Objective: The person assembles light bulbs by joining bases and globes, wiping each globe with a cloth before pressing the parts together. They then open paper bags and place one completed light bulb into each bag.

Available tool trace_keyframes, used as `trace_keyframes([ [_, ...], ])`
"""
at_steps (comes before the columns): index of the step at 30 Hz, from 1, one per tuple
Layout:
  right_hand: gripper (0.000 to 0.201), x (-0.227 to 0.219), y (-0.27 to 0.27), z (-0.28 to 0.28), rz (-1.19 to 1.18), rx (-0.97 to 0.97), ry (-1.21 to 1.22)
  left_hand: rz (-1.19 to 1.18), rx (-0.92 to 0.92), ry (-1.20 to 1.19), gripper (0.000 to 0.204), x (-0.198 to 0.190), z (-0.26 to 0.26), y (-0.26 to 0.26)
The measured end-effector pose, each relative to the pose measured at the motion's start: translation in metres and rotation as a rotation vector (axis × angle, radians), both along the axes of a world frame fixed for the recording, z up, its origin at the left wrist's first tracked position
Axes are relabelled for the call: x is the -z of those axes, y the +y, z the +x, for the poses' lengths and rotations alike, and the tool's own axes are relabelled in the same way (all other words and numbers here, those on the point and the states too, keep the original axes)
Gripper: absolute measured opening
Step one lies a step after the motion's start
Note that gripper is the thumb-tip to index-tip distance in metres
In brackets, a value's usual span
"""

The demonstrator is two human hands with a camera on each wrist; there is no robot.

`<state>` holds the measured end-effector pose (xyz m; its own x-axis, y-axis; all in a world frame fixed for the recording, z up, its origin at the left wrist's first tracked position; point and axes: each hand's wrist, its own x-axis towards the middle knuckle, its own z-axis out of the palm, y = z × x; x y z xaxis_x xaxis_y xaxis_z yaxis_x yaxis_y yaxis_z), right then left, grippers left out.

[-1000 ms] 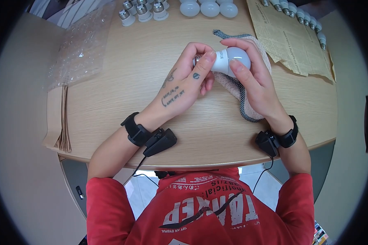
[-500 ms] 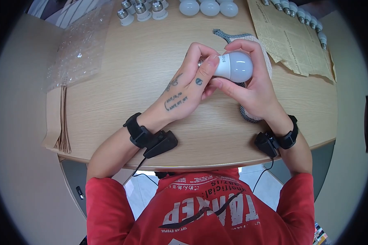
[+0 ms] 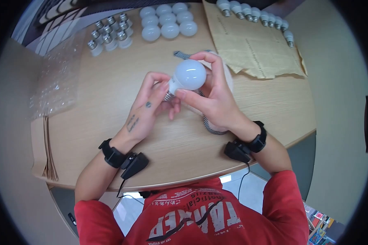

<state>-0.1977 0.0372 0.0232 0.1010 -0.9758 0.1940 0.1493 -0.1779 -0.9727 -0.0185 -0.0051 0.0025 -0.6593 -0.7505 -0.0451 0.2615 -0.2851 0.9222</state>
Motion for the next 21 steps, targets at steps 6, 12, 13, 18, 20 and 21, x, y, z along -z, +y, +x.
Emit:
trace_keyframes([
  [6,0.062,0.002,-0.002,-0.007,-0.025,0.054,0.050,-0.025,0.012,-0.052,0.026,-0.001,-0.001,0.000],
  [12,0.072,-0.024,-0.017,-0.045,-0.068,0.274,0.099,-0.041,-0.013,-0.098,0.024,0.006,0.001,-0.007],
  [13,0.072,-0.029,-0.022,-0.064,-0.086,0.329,0.173,-0.031,-0.023,-0.105,0.023,0.004,0.001,-0.007],
  [18,0.071,-0.032,-0.060,-0.207,-0.057,0.752,0.668,-0.019,-0.039,-0.122,0.020,0.005,0.000,-0.007],
  [20,0.065,-0.018,-0.074,-0.278,0.024,0.851,0.895,-0.013,-0.040,-0.126,0.018,0.004,0.000,-0.007],
  [21,0.062,-0.016,-0.078,-0.304,0.100,0.909,1.065,-0.013,-0.041,-0.128,0.018,0.004,-0.001,-0.007],
])
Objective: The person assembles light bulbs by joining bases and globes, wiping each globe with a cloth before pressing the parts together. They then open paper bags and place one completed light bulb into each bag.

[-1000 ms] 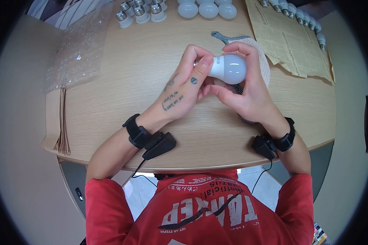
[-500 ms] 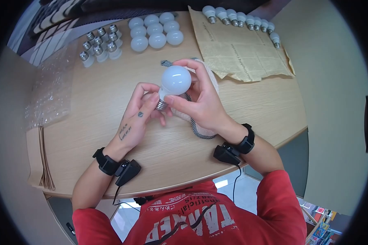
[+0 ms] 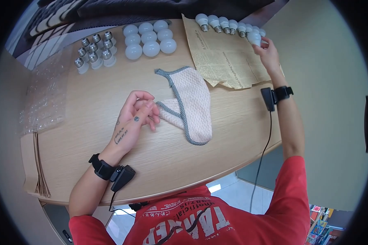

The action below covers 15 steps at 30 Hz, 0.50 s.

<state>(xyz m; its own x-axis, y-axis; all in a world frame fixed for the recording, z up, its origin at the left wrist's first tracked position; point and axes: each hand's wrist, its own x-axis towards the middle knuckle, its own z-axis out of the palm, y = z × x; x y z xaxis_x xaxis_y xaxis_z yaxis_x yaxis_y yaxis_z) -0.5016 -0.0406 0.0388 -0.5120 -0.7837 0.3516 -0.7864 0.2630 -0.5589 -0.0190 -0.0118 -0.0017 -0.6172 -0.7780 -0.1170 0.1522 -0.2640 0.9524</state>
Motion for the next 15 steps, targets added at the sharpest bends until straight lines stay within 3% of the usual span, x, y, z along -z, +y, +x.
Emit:
trace_keyframes([
  [1,0.059,0.003,-0.003,-0.021,0.098,0.101,0.129,0.000,-0.001,-0.004,0.018,0.000,0.000,0.000],
  [5,0.054,0.026,-0.014,-0.078,0.205,0.207,0.284,-0.002,-0.012,-0.010,0.018,0.000,0.000,0.000],
  [15,0.042,0.043,-0.046,-0.115,0.241,0.262,0.412,-0.007,-0.005,-0.061,0.018,-0.001,-0.001,-0.002],
])
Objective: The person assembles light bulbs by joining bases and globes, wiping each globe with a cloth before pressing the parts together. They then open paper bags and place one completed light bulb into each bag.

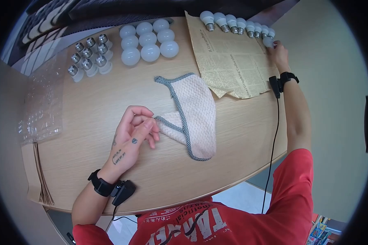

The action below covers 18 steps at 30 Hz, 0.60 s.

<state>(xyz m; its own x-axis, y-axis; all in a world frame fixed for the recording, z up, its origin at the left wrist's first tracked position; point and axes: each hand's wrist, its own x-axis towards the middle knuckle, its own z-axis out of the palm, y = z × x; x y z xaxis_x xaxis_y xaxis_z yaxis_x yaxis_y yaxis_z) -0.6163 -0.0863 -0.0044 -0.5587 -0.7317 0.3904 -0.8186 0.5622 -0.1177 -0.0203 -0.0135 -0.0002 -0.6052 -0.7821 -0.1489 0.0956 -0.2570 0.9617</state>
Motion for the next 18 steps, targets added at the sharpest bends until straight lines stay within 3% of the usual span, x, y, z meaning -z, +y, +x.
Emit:
trace_keyframes([
  [11,0.042,-0.001,0.005,0.003,-0.009,-0.019,0.076,-0.002,0.029,0.033,0.021,0.005,0.004,-0.002],
  [14,0.041,-0.019,0.003,0.025,-0.084,-0.098,0.130,0.001,0.029,0.045,0.021,0.005,0.004,-0.002],
  [18,0.035,-0.054,-0.006,0.113,-0.242,-0.422,0.072,-0.020,0.044,0.029,0.021,0.003,0.004,-0.003],
])
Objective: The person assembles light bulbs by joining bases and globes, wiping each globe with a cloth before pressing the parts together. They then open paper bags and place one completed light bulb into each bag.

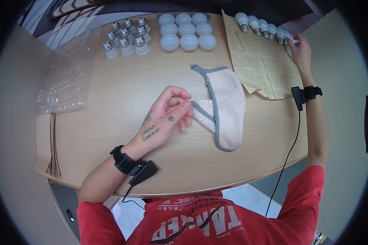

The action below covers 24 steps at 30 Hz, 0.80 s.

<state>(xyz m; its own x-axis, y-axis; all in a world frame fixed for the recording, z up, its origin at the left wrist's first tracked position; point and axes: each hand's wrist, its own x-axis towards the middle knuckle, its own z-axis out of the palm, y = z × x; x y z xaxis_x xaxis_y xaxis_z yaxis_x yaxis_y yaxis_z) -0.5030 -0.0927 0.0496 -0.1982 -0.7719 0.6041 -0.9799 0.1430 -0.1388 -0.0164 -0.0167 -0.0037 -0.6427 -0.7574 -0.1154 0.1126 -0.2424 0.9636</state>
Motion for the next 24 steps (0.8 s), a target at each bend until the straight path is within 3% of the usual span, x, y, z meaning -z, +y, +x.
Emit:
trace_keyframes([
  [4,0.028,-0.021,0.002,0.125,0.062,-0.396,-0.140,0.003,-0.004,0.002,0.020,-0.003,0.000,0.001],
  [8,0.033,-0.008,-0.008,0.206,0.180,-0.679,0.005,-0.004,-0.006,0.010,0.018,-0.002,0.002,0.000],
  [11,0.038,0.010,-0.020,0.240,0.146,-0.751,0.090,0.021,-0.010,0.015,0.017,-0.003,0.004,0.000],
  [15,0.046,0.014,-0.025,0.263,0.267,-0.731,0.211,0.022,-0.016,0.019,0.016,-0.001,0.005,-0.001],
  [18,0.049,0.017,-0.027,0.267,0.336,-0.678,0.227,0.015,-0.017,0.030,0.016,0.000,0.006,-0.002],
  [24,0.045,0.025,-0.024,0.264,0.244,-0.683,0.276,0.024,-0.023,0.058,0.017,0.002,0.006,-0.003],
])
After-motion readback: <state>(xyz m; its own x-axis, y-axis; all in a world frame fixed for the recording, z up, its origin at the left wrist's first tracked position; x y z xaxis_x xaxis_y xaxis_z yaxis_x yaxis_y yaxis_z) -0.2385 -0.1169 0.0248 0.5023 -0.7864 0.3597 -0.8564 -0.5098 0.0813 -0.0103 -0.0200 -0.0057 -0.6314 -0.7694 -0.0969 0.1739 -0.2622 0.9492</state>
